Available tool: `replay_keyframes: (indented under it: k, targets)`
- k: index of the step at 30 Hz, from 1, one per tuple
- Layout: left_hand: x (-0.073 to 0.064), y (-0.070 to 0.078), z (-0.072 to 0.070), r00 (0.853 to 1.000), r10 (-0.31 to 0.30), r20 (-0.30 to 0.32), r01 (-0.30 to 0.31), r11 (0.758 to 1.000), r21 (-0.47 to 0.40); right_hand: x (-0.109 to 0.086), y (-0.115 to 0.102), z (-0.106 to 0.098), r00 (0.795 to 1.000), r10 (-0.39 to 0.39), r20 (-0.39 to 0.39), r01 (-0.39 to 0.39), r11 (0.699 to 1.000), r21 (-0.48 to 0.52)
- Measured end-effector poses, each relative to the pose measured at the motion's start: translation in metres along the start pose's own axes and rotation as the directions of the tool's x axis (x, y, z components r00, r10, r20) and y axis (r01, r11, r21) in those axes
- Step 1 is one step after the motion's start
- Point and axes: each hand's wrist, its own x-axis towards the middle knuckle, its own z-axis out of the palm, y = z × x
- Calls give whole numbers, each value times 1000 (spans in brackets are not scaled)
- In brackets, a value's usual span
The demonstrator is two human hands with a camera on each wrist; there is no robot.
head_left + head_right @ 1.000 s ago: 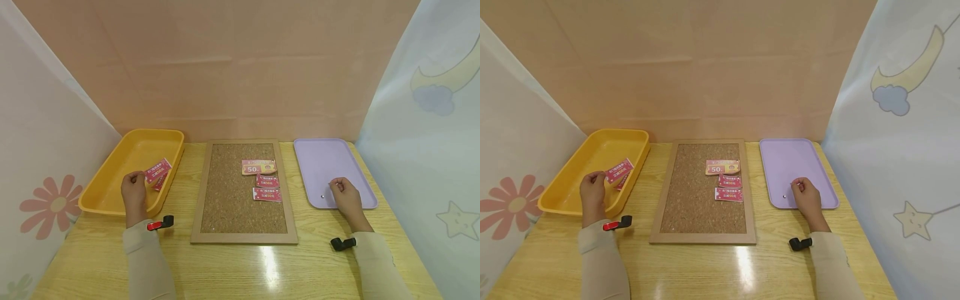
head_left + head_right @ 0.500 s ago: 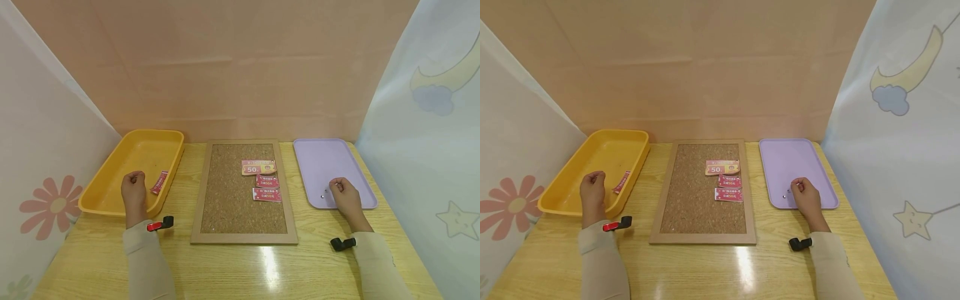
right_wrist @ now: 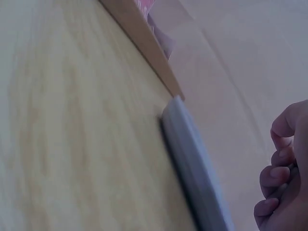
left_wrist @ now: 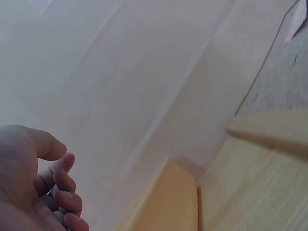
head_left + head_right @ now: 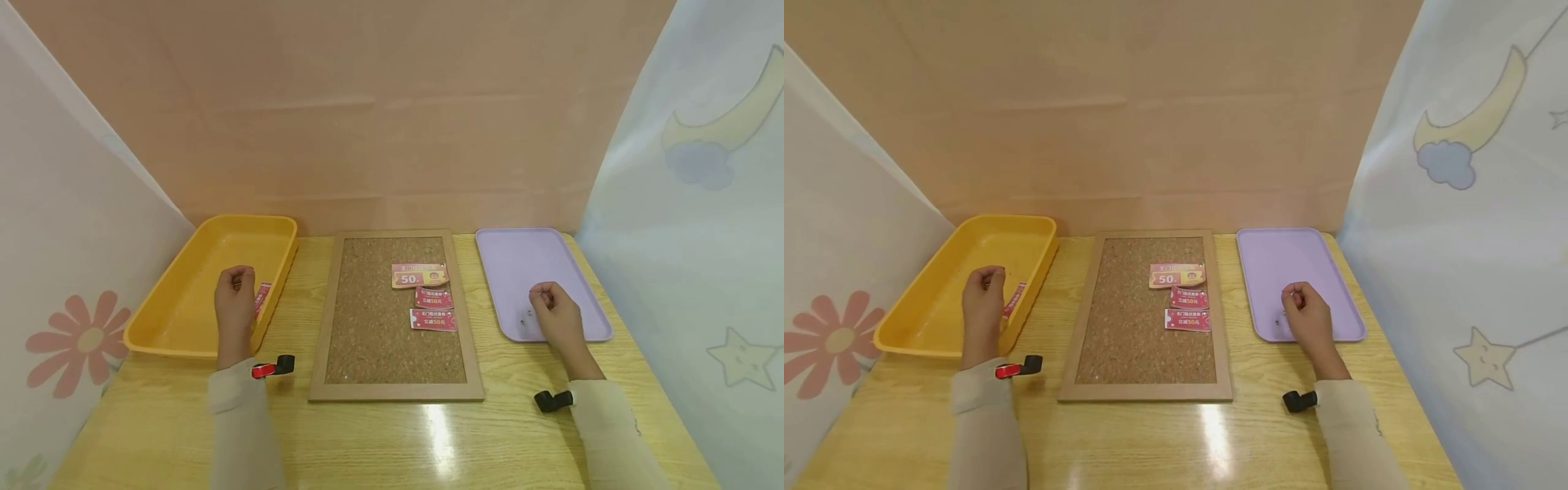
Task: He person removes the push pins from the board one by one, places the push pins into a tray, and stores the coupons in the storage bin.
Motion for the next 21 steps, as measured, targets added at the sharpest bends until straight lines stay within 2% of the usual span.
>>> replay_keyframes:
  k: [3, 6, 11, 15, 17, 21]
  targets:
    - [-6, 14, 11, 995, 78, 54, -79, 997, 9, 0, -12, -1, 997, -71, 5, 70, 997, 30]
    - [-13, 25, 24, 976, 169, 140, -175, 984, 38, -1, -22, -3, 992, -128, 19, 127, 990, 64]
    - [-27, 39, 44, 922, 285, 263, -308, 950, 48, -1, -39, -1, 982, -178, 60, 170, 978, 120]
    - [-39, 44, 59, 872, 352, 340, -383, 923, 27, -5, -50, 3, 975, -206, 85, 191, 970, 150]
    - [-46, 46, 67, 849, 361, 386, -403, 915, 31, -7, -54, 6, 971, -222, 92, 206, 966, 155]
    - [-60, 50, 87, 810, 343, 475, -408, 912, 37, -8, -60, 13, 960, -253, 122, 232, 959, 165]
